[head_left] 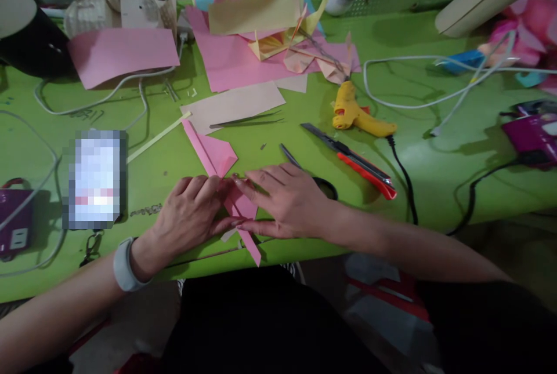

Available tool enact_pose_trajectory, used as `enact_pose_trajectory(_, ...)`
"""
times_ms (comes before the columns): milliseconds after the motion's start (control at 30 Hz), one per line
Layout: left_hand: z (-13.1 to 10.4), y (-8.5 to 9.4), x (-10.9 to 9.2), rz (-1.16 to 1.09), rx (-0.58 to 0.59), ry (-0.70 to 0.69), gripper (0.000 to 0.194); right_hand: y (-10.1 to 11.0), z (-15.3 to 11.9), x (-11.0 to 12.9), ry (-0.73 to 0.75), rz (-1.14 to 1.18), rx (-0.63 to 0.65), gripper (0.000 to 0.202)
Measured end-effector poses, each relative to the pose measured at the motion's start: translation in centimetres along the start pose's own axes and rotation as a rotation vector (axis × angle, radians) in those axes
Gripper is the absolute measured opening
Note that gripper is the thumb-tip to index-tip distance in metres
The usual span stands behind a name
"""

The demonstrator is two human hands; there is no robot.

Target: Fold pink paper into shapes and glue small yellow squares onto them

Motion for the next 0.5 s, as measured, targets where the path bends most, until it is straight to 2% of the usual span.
enact_pose_trajectory(133,0.00,0.04,0.01,-0.006,-0.009,-0.004,0.071,-0.28,-0.12,0.81,0.006,-0.105,0.028,0.063)
enact_pose_trajectory(300,-0.01,0.10,0.01,-0.003,-0.008,-0.023,0.069,-0.53,-0.08,0.80,0.013,-0.127,0.050,0.072)
enact_pose_trajectory(500,0.04,0.19,0.10,0.003,-0.016,-0.028,0.067,-0.34,-0.06,0.49,-0.004,-0.108,0.000,0.075)
Point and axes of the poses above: each hand's wrist, its own z-axis towards the middle knuckle, its own y-axis out of the back of the hand, x = y × z, the point moved 7 cm from there along z, towards the middle knuckle, and after that the axes turned 11 degrees about z, right-handed, at the moved point
